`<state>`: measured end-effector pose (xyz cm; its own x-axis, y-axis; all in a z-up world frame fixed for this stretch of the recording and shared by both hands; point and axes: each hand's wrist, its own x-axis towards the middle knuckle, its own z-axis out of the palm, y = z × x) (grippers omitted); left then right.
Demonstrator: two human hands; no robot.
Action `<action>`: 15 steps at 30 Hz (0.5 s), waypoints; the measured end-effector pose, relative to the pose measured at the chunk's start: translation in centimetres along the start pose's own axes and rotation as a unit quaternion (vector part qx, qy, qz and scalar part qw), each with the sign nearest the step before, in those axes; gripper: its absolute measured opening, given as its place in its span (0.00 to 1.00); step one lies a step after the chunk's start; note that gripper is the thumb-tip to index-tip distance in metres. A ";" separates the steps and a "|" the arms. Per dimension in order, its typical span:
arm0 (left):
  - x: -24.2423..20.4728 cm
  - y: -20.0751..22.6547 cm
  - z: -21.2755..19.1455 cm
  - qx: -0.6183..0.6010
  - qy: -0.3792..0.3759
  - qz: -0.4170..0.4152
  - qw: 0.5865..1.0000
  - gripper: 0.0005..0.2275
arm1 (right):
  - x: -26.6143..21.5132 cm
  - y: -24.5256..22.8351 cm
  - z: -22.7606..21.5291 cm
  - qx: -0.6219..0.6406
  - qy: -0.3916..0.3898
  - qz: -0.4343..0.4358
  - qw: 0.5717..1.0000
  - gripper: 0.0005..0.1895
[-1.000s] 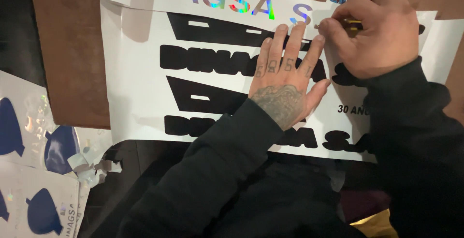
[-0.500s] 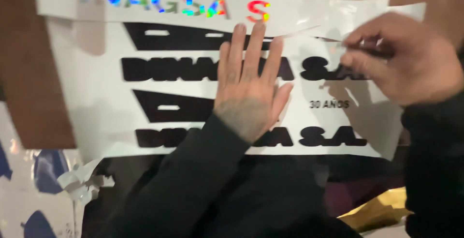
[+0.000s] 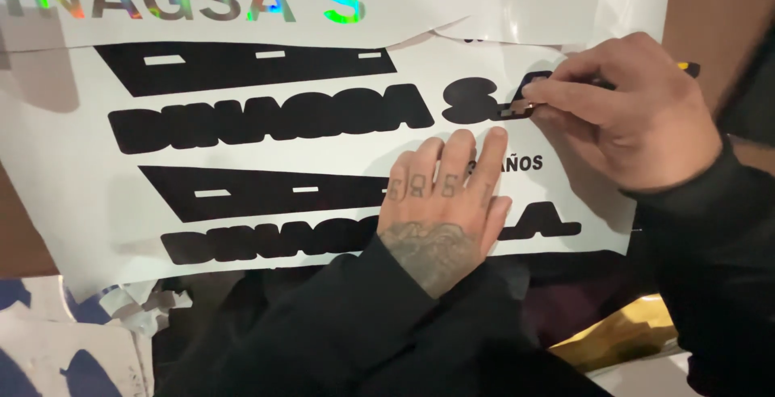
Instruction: The person uses a craft knife to carefully cut around the edges of black lettering on a white sticker sheet. They then peel away the excess backing material to reveal the letters. The task is performed on a flat surface with other sticker sheets visible nearby.
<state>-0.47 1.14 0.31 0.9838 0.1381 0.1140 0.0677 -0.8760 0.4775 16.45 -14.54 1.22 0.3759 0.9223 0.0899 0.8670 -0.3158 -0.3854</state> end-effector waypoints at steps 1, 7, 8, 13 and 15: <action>0.1 0.0 0.0 -0.002 -0.006 -0.002 1.000 0.28 | 0.0 -0.3 0.1 0.004 0.010 0.016 1.000 0.17; 0.2 0.2 -0.1 -0.002 -0.014 -0.007 1.000 0.29 | -0.3 -0.9 0.4 -0.007 0.029 0.047 0.998 0.15; 0.2 0.3 -0.1 -0.005 -0.013 -0.008 1.000 0.29 | -0.4 -0.7 0.5 -0.004 0.030 0.045 0.999 0.16; 0.2 0.2 0.1 -0.007 -0.026 -0.010 1.000 0.30 | -0.2 -0.9 0.5 -0.020 0.030 0.039 0.999 0.14; 0.3 0.1 -0.1 -0.018 -0.030 -0.013 0.999 0.30 | -0.2 -1.1 0.5 -0.019 0.037 0.041 0.998 0.14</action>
<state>-0.13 1.14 0.45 0.9901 0.1311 0.0497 0.0877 -0.8557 0.5100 15.29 -14.24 1.20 0.4678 0.8744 0.1285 0.8439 -0.3988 -0.3588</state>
